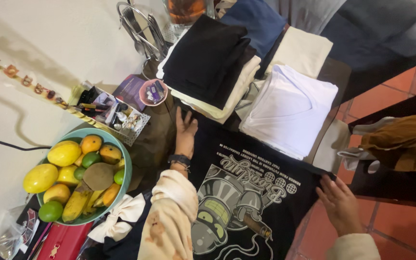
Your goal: The person folds a black t-shirt on a table, aligns the sleeves, and places it onto a stack of folded shirts. The person then picks up a pair of black socks and begins folding them together.
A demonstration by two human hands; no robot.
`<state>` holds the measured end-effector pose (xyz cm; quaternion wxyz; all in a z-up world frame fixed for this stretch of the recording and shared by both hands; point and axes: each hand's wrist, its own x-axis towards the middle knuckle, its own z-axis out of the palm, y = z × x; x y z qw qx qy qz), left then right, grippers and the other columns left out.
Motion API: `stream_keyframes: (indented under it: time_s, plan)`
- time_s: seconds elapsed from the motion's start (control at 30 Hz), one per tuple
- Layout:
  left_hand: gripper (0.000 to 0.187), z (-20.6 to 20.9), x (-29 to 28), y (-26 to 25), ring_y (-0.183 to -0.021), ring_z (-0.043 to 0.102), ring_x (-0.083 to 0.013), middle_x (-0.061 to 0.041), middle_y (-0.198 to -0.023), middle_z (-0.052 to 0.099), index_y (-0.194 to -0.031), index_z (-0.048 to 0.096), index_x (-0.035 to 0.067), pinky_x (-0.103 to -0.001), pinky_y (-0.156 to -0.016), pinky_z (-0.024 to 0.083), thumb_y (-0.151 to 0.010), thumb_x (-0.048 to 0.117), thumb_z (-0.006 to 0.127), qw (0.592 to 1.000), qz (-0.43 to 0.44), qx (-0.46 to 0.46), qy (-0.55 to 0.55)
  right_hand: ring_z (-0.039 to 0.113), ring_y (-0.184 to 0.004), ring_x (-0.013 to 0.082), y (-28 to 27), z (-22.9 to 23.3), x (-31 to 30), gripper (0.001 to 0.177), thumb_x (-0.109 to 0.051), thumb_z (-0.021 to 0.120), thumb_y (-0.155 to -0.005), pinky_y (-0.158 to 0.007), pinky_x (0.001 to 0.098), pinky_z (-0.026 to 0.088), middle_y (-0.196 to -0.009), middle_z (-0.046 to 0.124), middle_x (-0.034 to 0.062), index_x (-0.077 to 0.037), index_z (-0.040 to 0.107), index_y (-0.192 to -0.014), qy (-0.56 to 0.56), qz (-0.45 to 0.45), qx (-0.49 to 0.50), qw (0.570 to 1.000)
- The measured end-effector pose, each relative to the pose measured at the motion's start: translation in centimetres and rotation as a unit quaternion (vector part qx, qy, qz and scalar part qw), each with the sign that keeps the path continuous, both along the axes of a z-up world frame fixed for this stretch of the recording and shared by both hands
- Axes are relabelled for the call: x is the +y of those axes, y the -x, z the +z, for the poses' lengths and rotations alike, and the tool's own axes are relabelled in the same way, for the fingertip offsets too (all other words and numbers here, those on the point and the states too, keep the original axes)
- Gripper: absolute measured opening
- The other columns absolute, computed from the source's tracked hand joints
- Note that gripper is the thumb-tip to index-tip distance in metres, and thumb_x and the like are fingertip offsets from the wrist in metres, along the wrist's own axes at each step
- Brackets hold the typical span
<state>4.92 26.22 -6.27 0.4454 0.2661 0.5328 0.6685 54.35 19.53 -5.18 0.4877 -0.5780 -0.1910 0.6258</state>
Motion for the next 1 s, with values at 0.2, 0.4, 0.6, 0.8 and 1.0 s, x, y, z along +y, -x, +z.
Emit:
stream_keyframes:
  time_s: [0.2, 0.4, 0.6, 0.8, 1.0]
  plan:
    - [0.080, 3.6, -3.0, -3.5, -0.137, 0.051, -0.0287, -0.021, -0.164, 0.030, -0.163, 0.021, 0.012, -0.038, -0.112, 0.047, -0.096, 0.001, 0.061, 0.983, 0.026, 0.171, -0.057, 0.047, -0.141, 0.0299, 1.5, 1.6, -1.3, 0.070, -0.013, 0.054, -0.099, -0.111, 0.0445, 0.046, -0.156, 0.044, 0.0184, -0.012, 0.022, -0.162, -0.010, 0.040, -0.033, 0.999]
    - [0.068, 9.0, -14.0, -9.4, -0.128, 0.057, -0.0349, -0.020, -0.166, 0.032, -0.157, 0.041, 0.009, -0.041, -0.111, 0.048, -0.096, 0.016, 0.070, 0.927, -0.018, 0.373, 0.034, 0.048, -0.141, 0.0275, 3.4, 1.7, -5.1, 0.072, -0.010, 0.058, -0.096, -0.112, 0.0380, 0.042, -0.157, 0.047, 0.0155, -0.008, 0.028, -0.161, -0.123, 0.119, -0.203, 0.964]
    - [0.065, 10.1, -29.9, -19.2, -0.145, 0.038, -0.0451, -0.028, -0.160, 0.032, -0.147, 0.047, 0.003, -0.047, -0.111, 0.042, -0.095, 0.035, 0.068, 0.903, -0.015, 0.406, 0.141, 0.044, -0.145, 0.0380, 6.6, 3.2, -10.5, 0.058, -0.009, 0.070, -0.085, -0.118, 0.0492, 0.033, -0.146, 0.056, 0.0163, -0.006, 0.056, -0.141, -0.367, 0.311, -0.453, 0.750]
    - [0.070, 6.8, -43.0, -29.6, -0.142, 0.035, -0.0409, -0.016, -0.153, 0.040, -0.144, 0.051, 0.016, -0.063, -0.112, 0.026, -0.082, 0.044, 0.071, 0.736, 0.094, 0.552, 0.380, 0.040, -0.144, 0.0392, 5.9, 2.7, -13.2, 0.058, -0.029, 0.072, -0.084, -0.116, 0.0591, 0.029, -0.150, 0.052, 0.0111, -0.016, 0.057, -0.139, -0.522, 0.472, -0.427, 0.568]
    - [0.070, 3.4, -51.1, -35.2, -0.147, 0.032, -0.0325, -0.012, -0.161, 0.036, -0.153, 0.044, 0.021, -0.069, -0.117, 0.017, -0.091, 0.050, 0.058, 0.602, 0.254, 0.535, 0.536, 0.035, -0.147, 0.0429, 3.2, 1.0, -10.5, 0.067, -0.042, 0.067, -0.089, -0.116, 0.0663, 0.025, -0.161, 0.040, 0.0142, -0.017, 0.050, -0.148, -0.516, 0.558, -0.477, 0.440]
